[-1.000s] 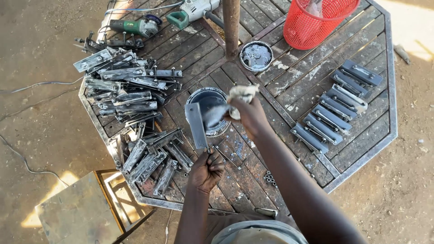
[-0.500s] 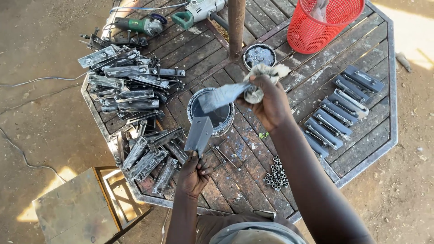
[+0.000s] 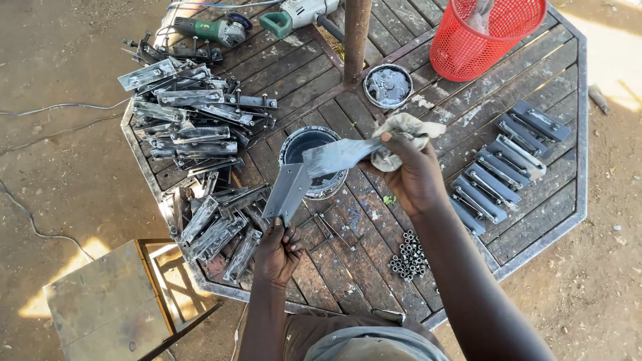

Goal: Applying a dark sealant or protective coating to metal brackets using a small applicator and a rag on a workshop table.

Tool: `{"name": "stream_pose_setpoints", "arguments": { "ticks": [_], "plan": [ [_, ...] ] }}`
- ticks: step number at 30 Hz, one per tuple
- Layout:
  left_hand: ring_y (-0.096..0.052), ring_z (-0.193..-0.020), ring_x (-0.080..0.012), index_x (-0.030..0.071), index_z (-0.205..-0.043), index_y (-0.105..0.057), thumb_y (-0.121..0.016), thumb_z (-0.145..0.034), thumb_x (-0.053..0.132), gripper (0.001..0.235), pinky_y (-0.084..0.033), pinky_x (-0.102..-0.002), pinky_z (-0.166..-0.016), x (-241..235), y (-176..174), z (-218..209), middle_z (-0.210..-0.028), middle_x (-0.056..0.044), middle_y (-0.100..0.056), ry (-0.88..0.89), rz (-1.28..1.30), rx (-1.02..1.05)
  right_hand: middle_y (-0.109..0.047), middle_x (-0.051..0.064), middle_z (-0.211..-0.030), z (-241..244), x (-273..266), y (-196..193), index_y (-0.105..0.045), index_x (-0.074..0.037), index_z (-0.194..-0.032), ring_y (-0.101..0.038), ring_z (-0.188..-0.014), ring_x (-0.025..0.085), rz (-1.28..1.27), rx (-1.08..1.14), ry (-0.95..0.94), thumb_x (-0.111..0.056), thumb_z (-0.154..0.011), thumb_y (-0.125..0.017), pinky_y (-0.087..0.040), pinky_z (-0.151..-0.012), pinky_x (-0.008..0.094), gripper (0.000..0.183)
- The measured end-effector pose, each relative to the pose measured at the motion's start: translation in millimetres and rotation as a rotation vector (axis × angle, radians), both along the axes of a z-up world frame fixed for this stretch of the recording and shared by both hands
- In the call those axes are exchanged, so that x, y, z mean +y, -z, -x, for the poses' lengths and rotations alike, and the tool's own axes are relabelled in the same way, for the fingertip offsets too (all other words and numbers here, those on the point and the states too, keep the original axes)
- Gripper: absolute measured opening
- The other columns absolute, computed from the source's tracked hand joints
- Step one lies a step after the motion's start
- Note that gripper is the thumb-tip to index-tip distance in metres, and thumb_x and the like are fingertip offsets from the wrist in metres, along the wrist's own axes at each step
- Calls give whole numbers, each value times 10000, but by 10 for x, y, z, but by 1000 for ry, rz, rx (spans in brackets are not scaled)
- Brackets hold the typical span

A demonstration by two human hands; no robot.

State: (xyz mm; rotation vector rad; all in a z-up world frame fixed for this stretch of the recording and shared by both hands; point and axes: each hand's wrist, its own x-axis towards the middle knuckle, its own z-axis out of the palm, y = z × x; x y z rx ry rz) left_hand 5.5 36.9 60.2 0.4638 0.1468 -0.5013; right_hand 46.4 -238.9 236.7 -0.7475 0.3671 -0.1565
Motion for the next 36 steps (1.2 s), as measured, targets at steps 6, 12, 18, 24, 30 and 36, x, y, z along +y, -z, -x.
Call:
{"name": "stream_pose_setpoints", "arguments": {
  "ticks": [6,12,18,24,30,36],
  "plan": [
    [-352,-625,-63,113,-939,-564,-482,-1124,247,242,-421,-175,-604,-3,81,31,-706,51,-318,-36,-45,13,-630,211,-1017,45,-106,347,-526,14,-1196,-739,-805,405,57,37,-3,-19,-815,-723,-681,-648,537,430],
    [-350,-626,-61,106,-936,-575,-453,-1140,237,272,-401,-179,-594,-69,-62,15,-709,53,-325,-40,-39,20,-606,206,-1034,31,-120,219,-490,17,-1217,-738,-854,399,39,17,0,-20,-831,-691,-691,-692,528,436],
    [-360,-627,-76,116,-961,-558,-468,-1133,252,237,-408,-183,-608,-29,-197,-23,-719,47,-323,-87,-49,72,-667,185,-978,138,-236,562,-605,13,-1175,-754,-814,371,126,86,-44,23,-807,-715,-678,-691,543,385],
    [-375,-628,-81,145,-971,-513,-419,-1154,243,228,-397,-192,-620,147,-138,56,-727,39,-362,-141,-149,94,-612,200,-1231,521,-459,1681,-449,35,-1386,-698,-1014,341,213,427,-66,-77,-892,-706,-613,-880,566,568],
    [-357,-601,-55,189,-957,-549,-502,-1119,264,185,-364,-145,-590,363,246,228,-680,68,-347,-192,-177,227,-507,244,-1307,1153,-486,2675,-484,30,-1331,-602,-1134,445,307,735,-80,-93,-898,-734,-573,-900,613,514],
    [-342,-581,-44,160,-984,-597,-500,-1110,333,235,-369,-146,-540,315,300,440,-660,81,-349,-119,-12,340,-419,187,-1371,1078,-424,2504,-439,-88,-1231,-416,-1292,431,1463,1110,-13,-430,-863,-774,-423,-1035,645,604]
  ]
}}
